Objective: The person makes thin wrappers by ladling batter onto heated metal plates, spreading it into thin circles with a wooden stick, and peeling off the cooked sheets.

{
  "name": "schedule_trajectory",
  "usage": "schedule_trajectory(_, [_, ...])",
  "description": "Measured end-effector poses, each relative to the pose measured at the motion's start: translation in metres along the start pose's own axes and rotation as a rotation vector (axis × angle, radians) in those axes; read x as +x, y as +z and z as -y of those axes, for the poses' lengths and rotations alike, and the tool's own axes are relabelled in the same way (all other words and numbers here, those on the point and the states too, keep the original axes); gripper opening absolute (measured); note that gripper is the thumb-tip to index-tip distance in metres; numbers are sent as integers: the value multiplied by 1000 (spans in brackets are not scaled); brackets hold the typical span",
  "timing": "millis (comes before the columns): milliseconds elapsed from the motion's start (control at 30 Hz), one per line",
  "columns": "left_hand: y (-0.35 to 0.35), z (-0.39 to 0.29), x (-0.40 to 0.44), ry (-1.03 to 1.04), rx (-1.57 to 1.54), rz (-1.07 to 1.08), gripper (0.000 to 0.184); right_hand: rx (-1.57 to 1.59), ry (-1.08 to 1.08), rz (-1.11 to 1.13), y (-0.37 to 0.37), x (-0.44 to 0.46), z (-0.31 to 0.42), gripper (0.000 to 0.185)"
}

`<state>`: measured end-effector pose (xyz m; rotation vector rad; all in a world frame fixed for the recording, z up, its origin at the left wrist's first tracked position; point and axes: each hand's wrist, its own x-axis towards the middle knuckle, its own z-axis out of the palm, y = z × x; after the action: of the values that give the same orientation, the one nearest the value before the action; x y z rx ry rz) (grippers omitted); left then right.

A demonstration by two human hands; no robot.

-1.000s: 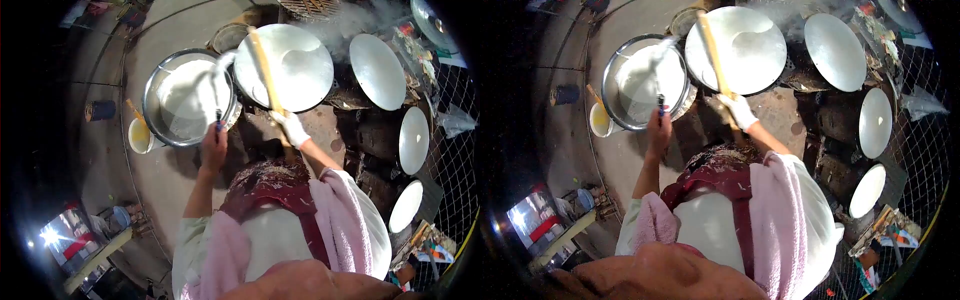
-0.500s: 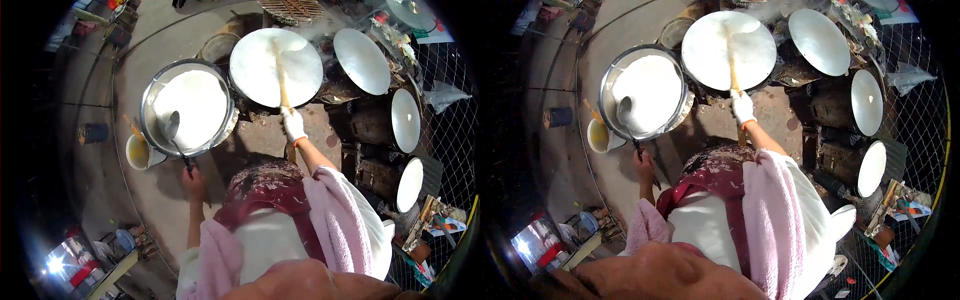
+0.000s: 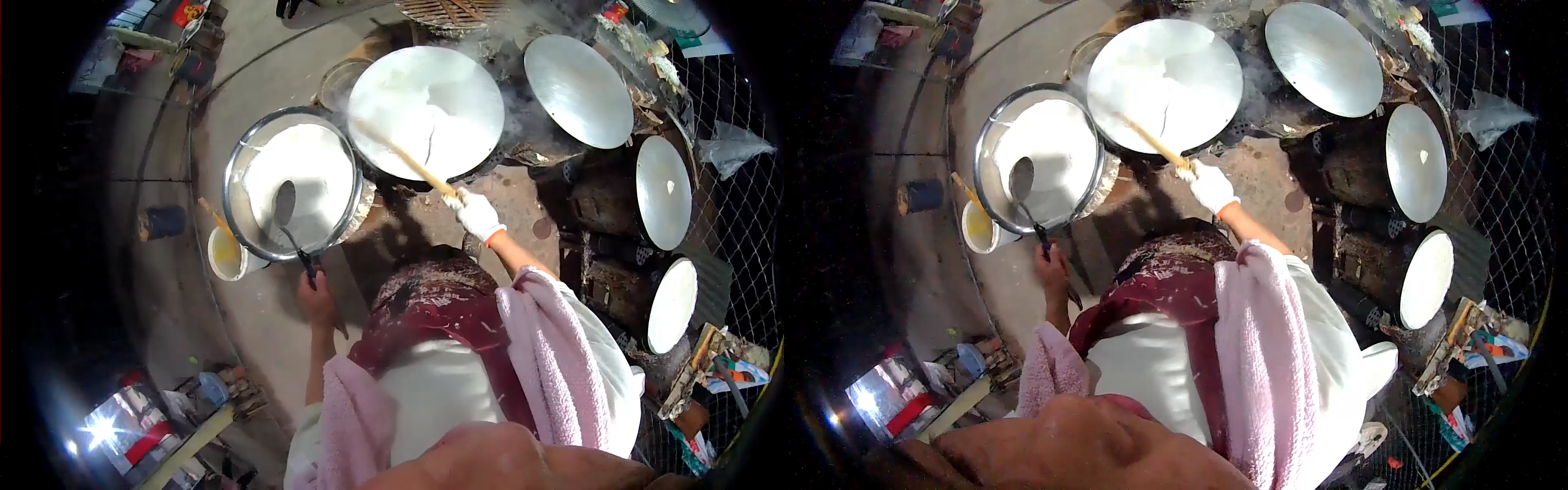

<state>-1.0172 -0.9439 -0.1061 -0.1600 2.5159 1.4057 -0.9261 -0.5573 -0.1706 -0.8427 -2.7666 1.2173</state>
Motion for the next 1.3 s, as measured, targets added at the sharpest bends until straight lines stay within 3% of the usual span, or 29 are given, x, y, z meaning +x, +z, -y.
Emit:
schedule_trajectory(33, [3, -6, -5, -43, -49, 26, 14, -115, 50, 125, -3, 1, -16, 49])
schedule_trajectory(100, [13, -46, -25, -132, -145, 69, 15, -143, 125, 17, -32, 8, -35, 46])
schedule_trajectory(233, [38, -51, -35, -95, -77, 41, 16, -102, 86, -167, -81, 57, -71, 47])
schedule_trajectory(333, [56, -53, -47, -76, -4, 15, 16, 159, 100, -27, -84, 48, -54, 46])
schedule_trajectory(367, [63, -49, -51, -64, 29, 5, 17, 71, -163, -10, -74, 37, -66, 47])
schedule_trajectory(433, [74, -59, -61, -79, 19, -1, 16, -124, -121, 172, -85, 13, -71, 49])
schedule_trajectory(500, [88, -85, -77, -132, -78, 4, 14, -133, -88, 44, -104, 28, -94, 49])
schedule_trajectory(533, [90, -76, -80, -111, -40, -13, 14, -180, -1, 137, -126, 45, -99, 49])
schedule_trajectory(600, [94, -50, -82, -66, 34, -41, 14, -233, -16, 19, -140, 89, -109, 46])
schedule_trajectory(700, [108, -88, -92, -238, -165, -18, 14, -93, -11, -74, -144, 126, -101, 49])
schedule_trajectory(767, [110, -53, -86, -47, -14, -40, 13, 44, -43, 68, -147, 101, -95, 49])
schedule_trajectory(833, [108, -45, -87, 3, 15, -47, 12, -65, -150, 175, -143, 66, -107, 51])
schedule_trajectory(900, [113, -56, -91, -88, -76, -38, 12, -80, -222, 33, -144, 61, -132, 53])
schedule_trajectory(967, [110, -33, -89, 22, 86, -50, 11, -161, -79, 88, -145, 94, -153, 55])
schedule_trajectory(1067, [98, 6, -89, 271, 423, -44, 10, -269, -226, -75, -142, 161, -149, 55])
schedule_trajectory(1133, [98, -9, -90, 241, 420, -47, 9, -368, -145, -58, -154, 197, -118, 58])
schedule_trajectory(1200, [109, -69, -102, -3, 151, -66, 8, -394, -181, -204, -145, 237, -113, 56])
schedule_trajectory(1300, [104, -52, -102, -182, 3, -108, 12, -316, -127, -234, -144, 251, -63, 55])
